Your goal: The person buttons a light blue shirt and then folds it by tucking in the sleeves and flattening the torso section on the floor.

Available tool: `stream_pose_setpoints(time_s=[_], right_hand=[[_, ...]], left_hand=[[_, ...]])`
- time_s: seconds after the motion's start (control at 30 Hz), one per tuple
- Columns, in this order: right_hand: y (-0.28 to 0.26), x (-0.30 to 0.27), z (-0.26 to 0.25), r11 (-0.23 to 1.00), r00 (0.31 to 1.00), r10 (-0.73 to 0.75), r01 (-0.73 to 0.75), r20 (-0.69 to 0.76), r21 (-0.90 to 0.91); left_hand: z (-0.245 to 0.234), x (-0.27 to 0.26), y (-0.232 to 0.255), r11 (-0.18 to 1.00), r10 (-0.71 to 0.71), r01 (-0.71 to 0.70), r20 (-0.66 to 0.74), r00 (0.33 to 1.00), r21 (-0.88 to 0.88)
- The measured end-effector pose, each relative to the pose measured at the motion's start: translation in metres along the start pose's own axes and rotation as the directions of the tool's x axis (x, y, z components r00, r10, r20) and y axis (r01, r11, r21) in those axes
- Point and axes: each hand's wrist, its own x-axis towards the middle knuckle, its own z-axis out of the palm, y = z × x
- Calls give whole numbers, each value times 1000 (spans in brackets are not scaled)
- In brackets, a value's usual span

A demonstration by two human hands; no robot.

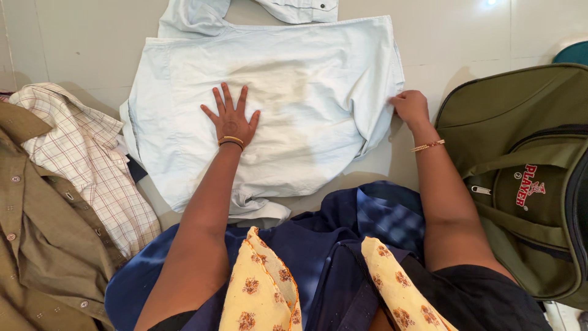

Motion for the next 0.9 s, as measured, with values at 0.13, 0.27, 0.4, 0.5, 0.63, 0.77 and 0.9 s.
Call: stream_pose_setpoints(time_s=[0.13, 0.27, 0.4, 0.5, 0.63, 0.77, 0.9], right_hand=[[20, 12, -11, 729, 968, 247, -218, 47, 649], [54, 29, -19, 844, 953, 169, -9, -250, 536], [41, 16, -15, 981, 865, -153, 192, -477, 35], [-9, -24, 1, 805, 725, -574, 413, -381, -427], [-77, -41, 46, 662, 739, -665, 649, 104, -375], [-99, -41, 80, 666, 837, -420, 546, 350, -508], [-107, -14, 89, 660, 843, -417, 539, 341, -524]], left_hand=[[2, -1, 0, 1000, -1, 1, 8, 1000, 28], [1, -1, 0, 1000, -8, 8, 25, 1000, 20], [-2, 0, 1, 1000, -8, 7, 28, 1000, 18], [-1, 0, 1, 1000, -14, 13, 48, 999, 19], [-2, 2, 1, 1000, -11, 10, 46, 999, 22], [-6, 15, -3, 1000, -19, 19, 67, 998, 0], [-10, 33, -9, 1000, -15, 14, 50, 999, 18]])
